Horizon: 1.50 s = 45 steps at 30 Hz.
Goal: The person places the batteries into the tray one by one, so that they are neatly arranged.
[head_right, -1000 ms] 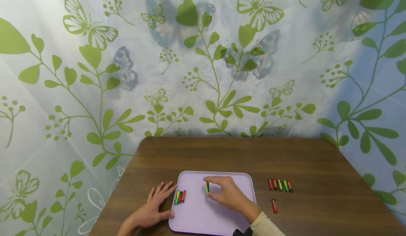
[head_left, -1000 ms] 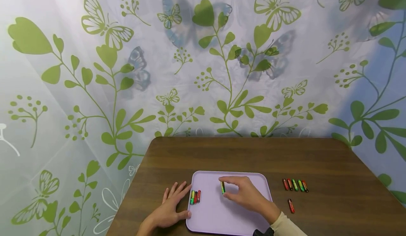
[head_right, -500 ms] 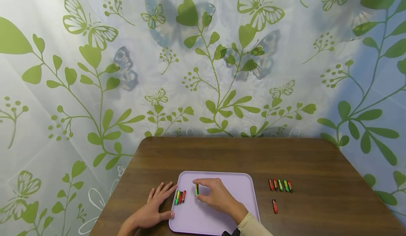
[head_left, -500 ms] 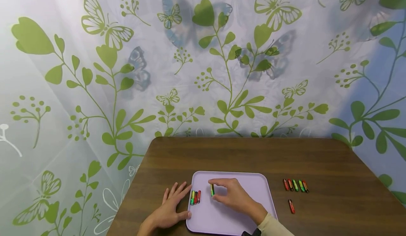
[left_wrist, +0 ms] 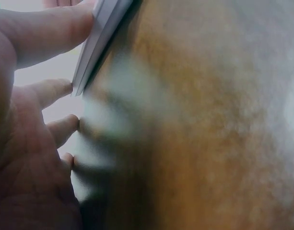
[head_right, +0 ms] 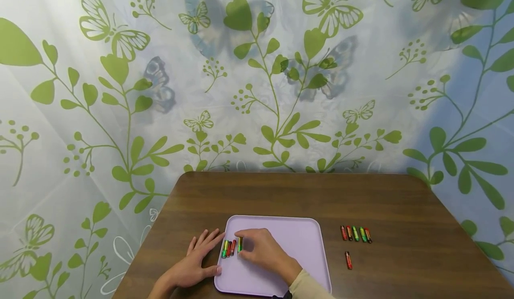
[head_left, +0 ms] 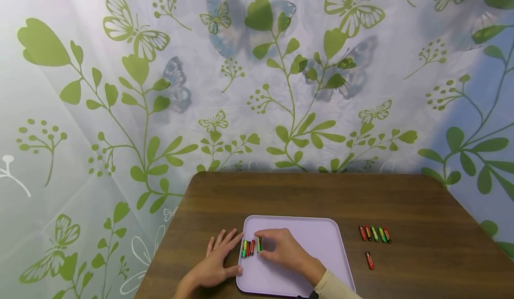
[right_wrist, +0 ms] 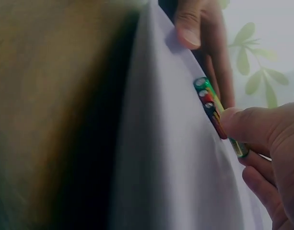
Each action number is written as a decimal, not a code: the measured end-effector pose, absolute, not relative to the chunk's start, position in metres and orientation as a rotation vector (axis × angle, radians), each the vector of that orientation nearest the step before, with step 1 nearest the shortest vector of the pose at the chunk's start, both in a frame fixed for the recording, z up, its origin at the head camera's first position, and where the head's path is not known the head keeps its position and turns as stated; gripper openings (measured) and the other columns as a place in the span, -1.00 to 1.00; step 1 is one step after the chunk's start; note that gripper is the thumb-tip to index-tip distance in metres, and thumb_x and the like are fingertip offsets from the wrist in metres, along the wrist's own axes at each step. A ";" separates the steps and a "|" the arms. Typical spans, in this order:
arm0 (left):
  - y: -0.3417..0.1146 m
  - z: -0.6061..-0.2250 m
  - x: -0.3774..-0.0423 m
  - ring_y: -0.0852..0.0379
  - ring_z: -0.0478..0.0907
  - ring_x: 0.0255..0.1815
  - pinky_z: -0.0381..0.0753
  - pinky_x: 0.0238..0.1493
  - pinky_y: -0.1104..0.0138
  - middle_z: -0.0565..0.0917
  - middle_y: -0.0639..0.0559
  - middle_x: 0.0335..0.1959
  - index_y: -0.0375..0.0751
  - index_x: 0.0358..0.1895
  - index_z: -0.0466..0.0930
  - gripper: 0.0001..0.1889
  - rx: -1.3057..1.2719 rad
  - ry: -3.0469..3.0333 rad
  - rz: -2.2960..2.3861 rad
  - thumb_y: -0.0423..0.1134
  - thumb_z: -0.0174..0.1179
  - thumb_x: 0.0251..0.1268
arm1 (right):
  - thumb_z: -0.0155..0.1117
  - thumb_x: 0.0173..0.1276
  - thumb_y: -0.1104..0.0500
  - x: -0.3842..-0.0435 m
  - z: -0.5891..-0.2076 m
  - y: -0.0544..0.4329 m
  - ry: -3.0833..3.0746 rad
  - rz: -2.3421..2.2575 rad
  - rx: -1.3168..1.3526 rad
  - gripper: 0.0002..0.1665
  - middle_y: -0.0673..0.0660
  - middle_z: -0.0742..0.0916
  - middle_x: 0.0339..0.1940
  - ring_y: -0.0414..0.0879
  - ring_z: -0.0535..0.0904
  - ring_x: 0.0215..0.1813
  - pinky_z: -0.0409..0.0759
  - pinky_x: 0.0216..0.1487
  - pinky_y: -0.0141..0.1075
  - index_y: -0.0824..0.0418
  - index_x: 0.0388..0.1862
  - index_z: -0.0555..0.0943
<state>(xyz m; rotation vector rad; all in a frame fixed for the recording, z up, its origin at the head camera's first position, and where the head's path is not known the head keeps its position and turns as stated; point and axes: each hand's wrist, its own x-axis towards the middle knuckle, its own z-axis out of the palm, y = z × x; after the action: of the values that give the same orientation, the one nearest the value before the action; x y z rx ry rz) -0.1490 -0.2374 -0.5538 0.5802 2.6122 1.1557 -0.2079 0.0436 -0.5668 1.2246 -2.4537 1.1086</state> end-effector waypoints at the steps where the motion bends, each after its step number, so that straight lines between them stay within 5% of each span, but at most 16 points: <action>1: -0.237 -0.554 -0.149 -0.59 -0.36 0.80 -0.57 0.58 -0.52 0.05 -0.38 0.80 -0.09 0.77 0.19 -0.01 0.581 2.612 1.157 0.03 0.48 0.36 | 0.75 0.14 0.29 -0.207 -0.567 0.042 -2.457 1.092 1.232 -0.38 0.10 0.89 0.15 -0.03 0.83 0.23 0.78 0.27 -0.13 0.26 0.22 0.79; 23: -0.236 -0.555 -0.150 -0.57 -0.40 0.80 -0.60 0.57 -0.51 0.03 -0.36 0.81 -0.06 0.78 0.17 -0.01 0.576 2.590 1.167 0.03 0.48 0.38 | 0.74 0.22 0.14 -0.204 -0.566 0.041 -2.548 1.009 1.199 -0.40 0.04 0.88 0.17 -0.09 0.81 0.26 0.77 0.31 -0.13 0.21 0.24 0.79; 45: -0.237 -0.554 -0.151 -0.57 -0.41 0.80 -0.62 0.57 -0.51 0.02 -0.36 0.82 -0.08 0.78 0.17 -0.02 0.571 2.576 1.165 0.02 0.47 0.39 | 0.76 0.21 0.06 -0.193 -0.548 0.159 -2.459 0.943 1.076 -0.41 -0.05 0.89 0.13 -0.09 0.85 0.16 0.83 0.12 -0.11 0.14 0.21 0.82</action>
<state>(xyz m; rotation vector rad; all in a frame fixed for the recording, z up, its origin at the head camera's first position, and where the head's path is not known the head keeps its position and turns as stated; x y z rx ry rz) -0.1508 -0.2367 -0.5543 0.5708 2.5758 1.1654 -0.1934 0.1592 -0.5477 1.0764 -2.4585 0.9426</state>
